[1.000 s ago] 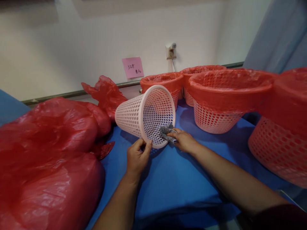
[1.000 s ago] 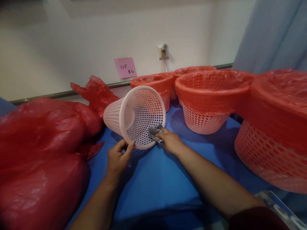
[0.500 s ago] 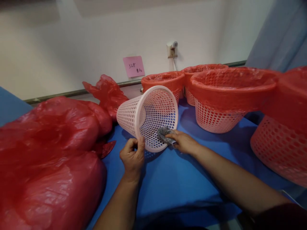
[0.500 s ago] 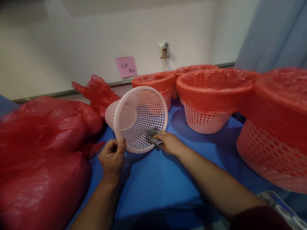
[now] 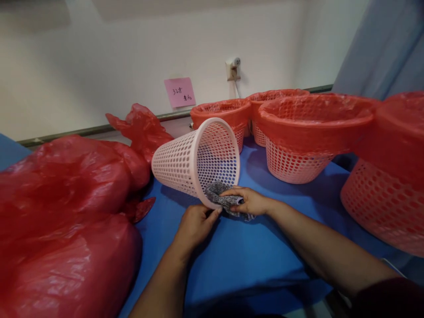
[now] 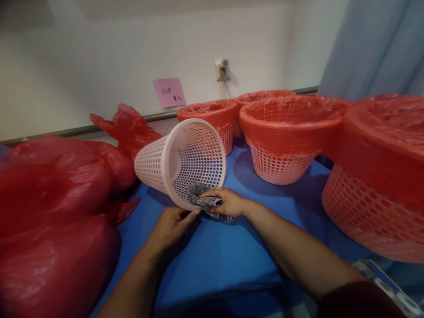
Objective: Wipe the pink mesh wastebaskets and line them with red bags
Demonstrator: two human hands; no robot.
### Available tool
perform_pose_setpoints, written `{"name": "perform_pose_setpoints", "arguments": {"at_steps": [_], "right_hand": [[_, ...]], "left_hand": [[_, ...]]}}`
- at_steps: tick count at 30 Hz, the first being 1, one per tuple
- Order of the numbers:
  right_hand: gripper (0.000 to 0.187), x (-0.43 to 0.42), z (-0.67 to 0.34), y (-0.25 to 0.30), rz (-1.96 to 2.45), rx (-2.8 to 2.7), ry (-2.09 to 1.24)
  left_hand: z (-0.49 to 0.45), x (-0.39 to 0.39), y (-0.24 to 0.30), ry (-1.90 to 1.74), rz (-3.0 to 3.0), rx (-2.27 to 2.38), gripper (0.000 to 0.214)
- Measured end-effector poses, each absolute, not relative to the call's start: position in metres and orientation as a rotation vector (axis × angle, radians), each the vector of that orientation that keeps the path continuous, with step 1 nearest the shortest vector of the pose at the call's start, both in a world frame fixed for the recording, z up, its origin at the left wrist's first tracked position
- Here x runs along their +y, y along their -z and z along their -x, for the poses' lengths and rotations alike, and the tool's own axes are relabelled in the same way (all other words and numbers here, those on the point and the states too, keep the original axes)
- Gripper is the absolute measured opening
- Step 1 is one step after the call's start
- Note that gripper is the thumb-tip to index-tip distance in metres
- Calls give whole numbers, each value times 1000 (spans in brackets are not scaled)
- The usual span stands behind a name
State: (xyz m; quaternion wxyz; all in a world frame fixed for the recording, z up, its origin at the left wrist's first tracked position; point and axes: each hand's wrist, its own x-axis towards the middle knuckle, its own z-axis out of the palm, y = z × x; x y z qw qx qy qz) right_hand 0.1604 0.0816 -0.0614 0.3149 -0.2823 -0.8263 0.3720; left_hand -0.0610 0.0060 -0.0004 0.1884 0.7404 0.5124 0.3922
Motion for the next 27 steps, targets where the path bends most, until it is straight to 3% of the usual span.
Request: {"name": "perform_pose_setpoints", "arguments": {"at_steps": [2, 6, 9, 16, 19, 23, 27], "right_hand": [[58, 87, -164, 64, 821, -2183, -898], [57, 97, -173, 71, 1119, -2116, -659], [60, 92, -170, 70, 1100, -2121, -601], [60, 57, -148, 51, 524, -2147, -1142], [62, 62, -154, 51, 629, -2260, -990], [58, 81, -168, 60, 1087, -2218, -614], [60, 88, -171, 66, 1096, -2199, -597]], "left_hand": [[62, 4, -2, -1073, -2175, 1428, 24], [61, 0, -8, -1348, -2258, 1460, 34], [59, -2, -11, -1449, -2244, 1458, 39], [67, 1, -9, -1859, -2052, 1581, 36], [69, 1, -6, -1955, -2033, 1585, 37], [66, -1, -8, -1962, -1994, 1565, 37], [65, -5, -13, -1648, -2083, 1536, 39]]}}
